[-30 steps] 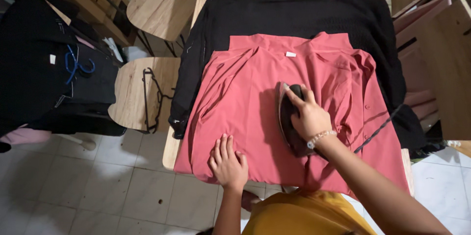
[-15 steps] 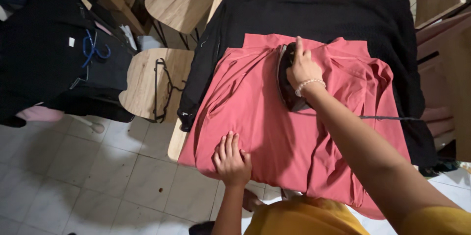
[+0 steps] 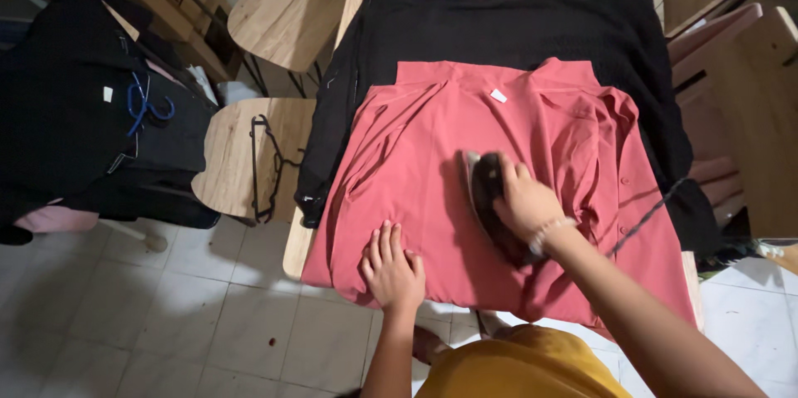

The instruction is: The person irons a pink shirt laid out on a wooden table using a handheld iron. They smooth the fabric with their hands and move the iron across the shirt's surface. After ironing, the person picks up the shirt, places it on a hanger, and hangs it on a nearby rack.

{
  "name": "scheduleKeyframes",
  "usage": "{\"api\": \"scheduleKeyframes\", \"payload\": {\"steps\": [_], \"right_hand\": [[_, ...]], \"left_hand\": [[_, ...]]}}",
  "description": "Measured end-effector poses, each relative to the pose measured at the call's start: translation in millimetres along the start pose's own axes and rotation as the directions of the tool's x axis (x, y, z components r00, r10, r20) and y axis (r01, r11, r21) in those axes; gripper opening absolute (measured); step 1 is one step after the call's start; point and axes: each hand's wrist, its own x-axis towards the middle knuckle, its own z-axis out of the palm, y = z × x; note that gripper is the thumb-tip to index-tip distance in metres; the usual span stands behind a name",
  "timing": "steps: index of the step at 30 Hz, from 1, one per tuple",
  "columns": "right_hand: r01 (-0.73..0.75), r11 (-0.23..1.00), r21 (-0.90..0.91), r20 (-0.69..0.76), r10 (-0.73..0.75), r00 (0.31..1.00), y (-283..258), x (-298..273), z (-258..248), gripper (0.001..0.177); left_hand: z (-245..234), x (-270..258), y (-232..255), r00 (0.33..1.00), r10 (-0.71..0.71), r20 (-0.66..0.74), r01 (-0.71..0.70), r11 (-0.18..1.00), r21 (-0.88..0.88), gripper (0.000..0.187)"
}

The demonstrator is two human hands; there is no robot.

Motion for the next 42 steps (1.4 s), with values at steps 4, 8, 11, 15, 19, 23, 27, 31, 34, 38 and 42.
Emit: {"api": "scheduleKeyframes", "payload": {"steps": [4, 8, 11, 15, 19, 23, 27, 31, 34, 38, 42], "right_hand": [[0.094, 0.995, 0.017, 0.111, -0.095, 0.989, -7.7, -31.3, -14.6, 0.089], [0.138, 0.990, -0.031, 0.170, -0.131, 0.977, -11.3, -22.6, -19.3, 0.085], [0.204, 0.978, -0.034, 0.183, -0.194, 0.964, -13.7, -1.1, -19.4, 0.084], [0.330, 0.944, -0.006, 0.150, -0.325, 0.934, -28.3, 46.3, -12.2, 0.083], [0.408, 0.912, -0.030, 0.167, -0.398, 0.902, -56.0, 98.2, -7.0, 0.086], [0.410, 0.911, -0.038, 0.162, -0.399, 0.902, -87.7, 142.0, 3.9, 0.087], [0.425, 0.905, -0.034, 0.121, -0.418, 0.900, -112.2, 177.9, 14.9, 0.083], [0.380, 0.923, -0.063, 0.134, -0.370, 0.919, -127.3, 197.1, 24.8, 0.079], [0.373, 0.927, -0.030, 0.138, -0.365, 0.921, -125.9, 198.9, 27.0, 0.081], [0.388, 0.922, 0.013, 0.142, -0.386, 0.912, -101.8, 172.6, 28.2, 0.088], [0.432, 0.902, 0.015, 0.193, -0.426, 0.884, -61.0, 110.3, 16.2, 0.082]], "left_hand": [[1.8, -1.5, -2.7, 1.000, 0.007, -0.004, -0.007, 1.000, -0.006, 0.050], [4.0, -1.9, -4.1, 0.999, 0.019, -0.030, -0.020, 1.000, -0.002, 0.049], [3.5, -2.5, -2.8, 1.000, 0.004, -0.020, -0.004, 1.000, -0.016, 0.049], [1.5, -0.4, -3.2, 1.000, 0.006, -0.027, -0.007, 1.000, -0.023, 0.050], [-0.6, -0.5, -0.3, 1.000, -0.021, -0.015, 0.020, 0.999, -0.026, 0.051], [2.3, -2.6, -1.0, 0.999, -0.017, -0.040, 0.015, 0.999, -0.043, 0.051], [3.0, -3.4, -1.5, 0.999, -0.009, -0.040, 0.007, 0.999, -0.049, 0.051], [3.3, -2.4, -0.8, 0.999, -0.032, -0.006, 0.032, 0.998, -0.050, 0.052], [1.6, -2.8, 0.4, 0.999, -0.028, -0.033, 0.026, 0.998, -0.051, 0.050], [1.5, -0.5, 0.3, 0.999, -0.044, 0.014, 0.045, 0.996, -0.074, 0.051], [1.7, -1.9, 1.5, 0.997, -0.021, -0.073, 0.020, 1.000, -0.013, 0.048]]}}
